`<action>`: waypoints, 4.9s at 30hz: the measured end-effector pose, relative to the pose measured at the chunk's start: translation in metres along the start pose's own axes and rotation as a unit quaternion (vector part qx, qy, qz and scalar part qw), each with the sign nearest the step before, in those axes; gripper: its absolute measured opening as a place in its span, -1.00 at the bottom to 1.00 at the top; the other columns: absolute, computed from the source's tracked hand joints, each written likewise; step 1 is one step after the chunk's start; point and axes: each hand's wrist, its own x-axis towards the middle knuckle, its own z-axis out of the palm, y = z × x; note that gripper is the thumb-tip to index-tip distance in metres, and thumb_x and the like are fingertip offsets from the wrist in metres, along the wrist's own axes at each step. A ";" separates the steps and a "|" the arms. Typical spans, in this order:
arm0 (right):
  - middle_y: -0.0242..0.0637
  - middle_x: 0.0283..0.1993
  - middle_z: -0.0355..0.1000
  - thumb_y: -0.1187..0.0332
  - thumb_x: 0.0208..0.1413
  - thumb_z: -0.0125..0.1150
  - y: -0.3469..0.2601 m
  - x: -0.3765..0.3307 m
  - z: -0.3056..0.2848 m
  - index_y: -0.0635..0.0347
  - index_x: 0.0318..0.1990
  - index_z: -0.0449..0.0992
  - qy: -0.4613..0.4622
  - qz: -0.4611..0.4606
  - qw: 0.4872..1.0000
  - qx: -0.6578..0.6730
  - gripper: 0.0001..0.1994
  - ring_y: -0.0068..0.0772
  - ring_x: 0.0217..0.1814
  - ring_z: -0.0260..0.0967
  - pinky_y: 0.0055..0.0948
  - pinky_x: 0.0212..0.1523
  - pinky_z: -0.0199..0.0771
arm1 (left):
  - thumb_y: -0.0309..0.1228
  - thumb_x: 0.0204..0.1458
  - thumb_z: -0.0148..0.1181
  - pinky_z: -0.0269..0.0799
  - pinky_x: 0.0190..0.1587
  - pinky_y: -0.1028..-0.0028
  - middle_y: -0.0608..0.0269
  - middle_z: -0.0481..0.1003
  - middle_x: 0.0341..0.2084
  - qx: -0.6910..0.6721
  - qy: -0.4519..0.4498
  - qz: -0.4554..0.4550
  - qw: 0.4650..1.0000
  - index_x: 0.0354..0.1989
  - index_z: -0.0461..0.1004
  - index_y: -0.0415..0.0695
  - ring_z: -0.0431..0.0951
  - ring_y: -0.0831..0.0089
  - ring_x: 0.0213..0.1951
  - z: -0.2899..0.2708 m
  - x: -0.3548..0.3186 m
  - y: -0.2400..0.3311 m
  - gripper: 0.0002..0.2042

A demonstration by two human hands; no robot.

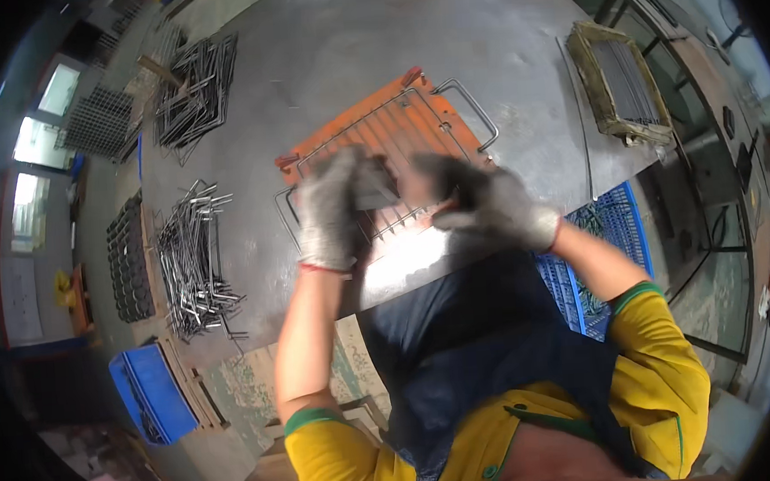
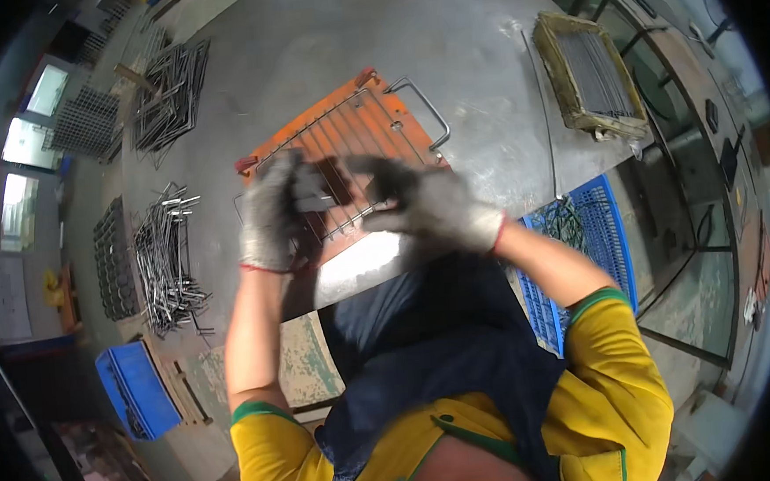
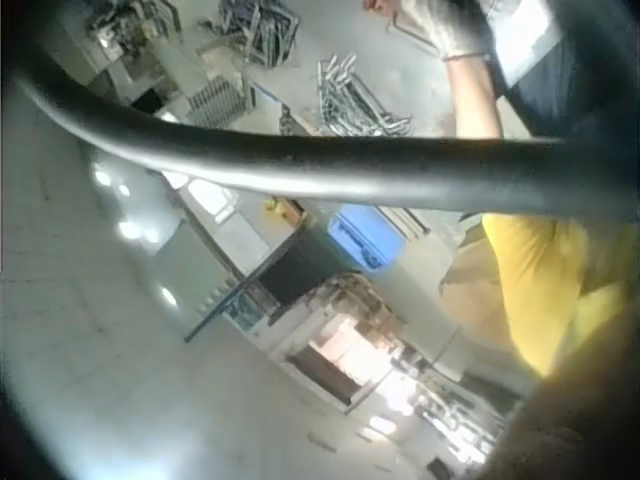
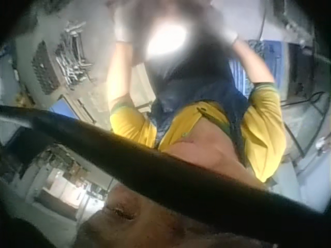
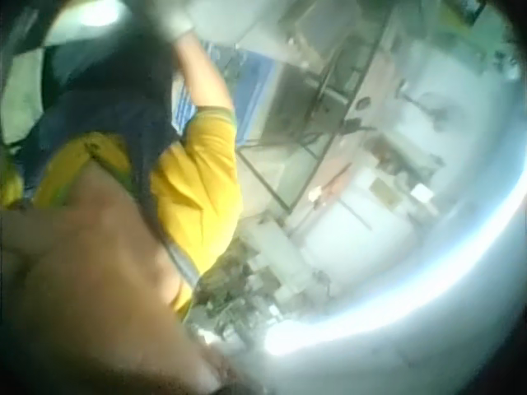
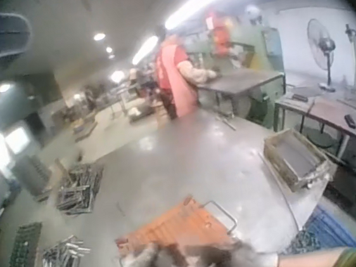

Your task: The person assembles metal grids by inserting metal rods into slots on an orange jig. They pick up rods from a pile on the table, place them into the jig, and then remove the completed grid to place it on a stack. The process is repeated continuously throughout the video.

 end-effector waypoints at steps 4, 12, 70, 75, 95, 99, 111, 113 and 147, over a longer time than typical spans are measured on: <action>-0.31 -0.27 0.57 0.26 0.22 0.30 0.037 -0.022 0.026 0.13 0.13 0.55 0.070 -0.022 0.997 0.018 -0.64 -0.55 -0.37 0.49 -0.45 -0.33 0.55 | -0.42 0.24 0.20 0.52 -0.36 0.50 0.15 0.54 -0.43 -0.026 -0.084 -0.074 0.993 -0.19 0.52 -0.34 0.57 0.45 -0.43 0.045 0.005 -0.043 -0.82; -0.25 -0.25 0.60 0.20 0.29 0.21 0.069 -0.020 0.019 0.14 0.05 0.59 0.123 0.096 0.988 -0.021 -0.70 -0.43 -0.30 0.56 -0.38 -0.29 0.57 | -0.30 0.20 0.23 0.37 -0.54 0.45 0.20 0.50 -0.71 0.247 -0.123 -0.059 0.959 -0.47 0.54 -0.25 0.47 0.47 -0.68 0.058 0.050 -0.063 -0.72; -0.17 0.30 0.38 0.39 0.28 0.16 0.130 -0.004 0.041 0.17 0.22 0.45 0.313 0.075 0.946 0.044 -0.64 -0.26 0.27 0.42 -0.29 0.26 0.43 | -0.21 0.21 0.18 0.53 -0.09 0.11 -0.06 0.58 -0.17 0.646 0.258 0.407 0.592 0.05 0.55 -0.14 0.61 0.02 -0.16 -0.188 0.057 0.046 -0.66; -0.15 0.34 0.34 0.38 0.28 0.16 0.131 -0.003 0.041 0.14 0.21 0.46 0.305 0.083 0.949 0.006 -0.64 -0.25 0.28 0.42 -0.30 0.26 0.43 | -0.44 0.08 0.17 0.61 -0.09 0.11 -0.07 0.64 -0.24 0.878 0.292 0.046 0.376 -0.23 0.67 -0.14 0.68 0.00 -0.15 -0.285 0.033 0.083 -0.83; -0.28 -0.15 0.60 0.35 0.29 0.15 0.040 -0.011 -0.003 0.25 0.07 0.57 0.250 0.165 0.934 0.195 -0.73 -0.43 -0.17 0.53 -0.45 -0.12 0.53 | -0.28 0.25 0.21 0.43 -0.48 0.59 0.22 0.62 -0.41 0.203 0.108 0.170 0.958 -0.11 0.62 -0.19 0.54 0.59 -0.49 -0.187 -0.024 0.123 -0.77; -0.22 -0.11 0.50 0.34 0.04 0.33 0.025 -0.005 0.067 0.19 0.21 0.43 -0.061 -0.037 0.991 0.110 -0.48 -0.44 -0.30 0.55 -0.48 -0.32 0.60 | -0.32 0.26 0.16 0.59 -0.32 0.45 0.04 0.61 -0.32 0.119 0.047 0.069 0.989 -0.09 0.54 -0.33 0.63 0.38 -0.40 -0.091 -0.028 0.037 -0.73; -0.32 0.03 0.51 0.40 0.14 0.15 0.033 0.019 0.139 0.04 -0.02 0.56 -0.034 -0.237 0.945 -0.221 -0.74 -0.24 0.06 0.52 -0.29 -0.12 0.66 | -0.24 0.15 0.21 0.49 -0.13 0.19 0.08 0.58 -0.28 0.678 0.038 0.278 0.679 -0.16 0.58 -0.11 0.59 0.11 -0.22 -0.082 -0.004 -0.006 -0.77; -0.29 -0.01 0.50 0.39 0.14 0.16 0.025 0.024 0.144 0.04 -0.06 0.56 -0.095 -0.205 0.942 -0.248 -0.78 -0.24 0.05 0.53 -0.28 -0.12 0.66 | -0.20 0.17 0.18 0.45 0.05 0.21 0.03 0.61 -0.10 0.742 -0.029 0.294 0.602 -0.02 0.57 -0.14 0.61 0.06 -0.04 -0.089 0.004 -0.004 -0.68; -0.28 -0.42 0.57 -0.02 0.15 0.23 0.006 0.033 0.143 0.04 -0.28 0.65 -0.131 -0.139 0.960 -0.203 -0.67 -0.21 -0.42 0.59 -0.21 -0.43 0.59 | -0.12 0.02 0.26 0.17 0.19 -0.03 0.15 0.42 -0.06 0.799 -0.032 0.401 0.447 -0.11 0.52 -0.10 0.36 0.20 0.09 -0.099 0.011 -0.011 -0.64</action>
